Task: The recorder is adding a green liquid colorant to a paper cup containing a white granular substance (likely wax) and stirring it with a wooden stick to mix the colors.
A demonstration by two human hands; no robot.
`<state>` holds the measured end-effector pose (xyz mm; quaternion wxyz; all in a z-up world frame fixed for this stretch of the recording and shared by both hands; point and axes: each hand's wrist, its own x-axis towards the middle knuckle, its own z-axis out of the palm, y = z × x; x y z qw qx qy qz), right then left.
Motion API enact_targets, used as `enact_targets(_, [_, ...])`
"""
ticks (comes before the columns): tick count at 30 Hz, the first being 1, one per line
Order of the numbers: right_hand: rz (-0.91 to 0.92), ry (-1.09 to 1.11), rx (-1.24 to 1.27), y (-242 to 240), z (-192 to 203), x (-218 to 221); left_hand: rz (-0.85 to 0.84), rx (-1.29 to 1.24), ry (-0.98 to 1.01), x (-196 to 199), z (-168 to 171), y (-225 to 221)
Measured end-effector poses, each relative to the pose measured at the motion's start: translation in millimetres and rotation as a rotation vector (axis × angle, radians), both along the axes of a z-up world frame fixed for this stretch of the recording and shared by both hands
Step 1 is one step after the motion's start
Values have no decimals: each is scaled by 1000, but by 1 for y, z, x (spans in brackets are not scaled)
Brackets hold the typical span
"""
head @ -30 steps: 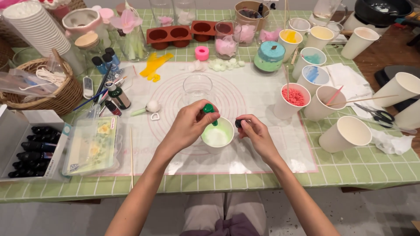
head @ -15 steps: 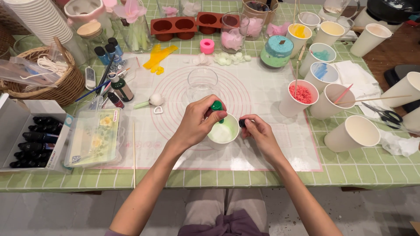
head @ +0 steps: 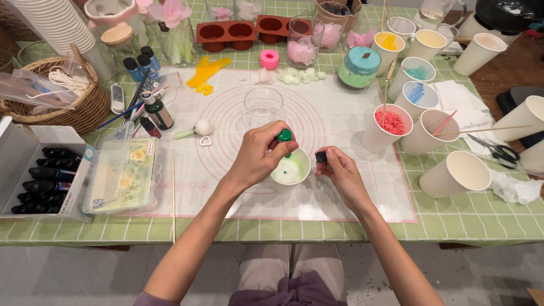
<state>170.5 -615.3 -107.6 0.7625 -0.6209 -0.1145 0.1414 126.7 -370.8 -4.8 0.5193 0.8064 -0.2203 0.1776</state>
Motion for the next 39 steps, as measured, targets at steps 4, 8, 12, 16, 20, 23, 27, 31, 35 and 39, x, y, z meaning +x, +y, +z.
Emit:
enact_targets(4, [-2, 23, 25, 1, 2, 0, 8, 4, -2, 1, -1, 0])
enact_targets(8, [15, 31, 71, 1, 3, 1, 23, -10, -11, 4, -5, -1])
enact_targets(12, [27, 21, 77, 1, 4, 0, 28, -20, -12, 5, -6, -2])
enact_targets(16, [20, 29, 71, 2, 7, -3, 41, -10, -19, 5, -8, -1])
enact_targets(20, [19, 35, 80, 2, 7, -3, 49, -19, -8, 6, -9, -1])
enact_targets(23, [22, 34, 85, 2, 6, -3, 44, -29, -10, 6, -9, -1])
enact_targets(27, [25, 28, 84, 2, 5, -3, 43, -45, -17, 7, -10, -1])
enact_targets(31, [25, 30, 88, 2, 6, -3, 51, -42, -15, 8, -10, -2])
enact_targets(35, [27, 31, 93, 1, 6, -3, 49, -50, -6, 9, -12, -4])
enact_targets(39, [20, 32, 95, 0, 5, -3, 11, -34, 78, 11, -13, -1])
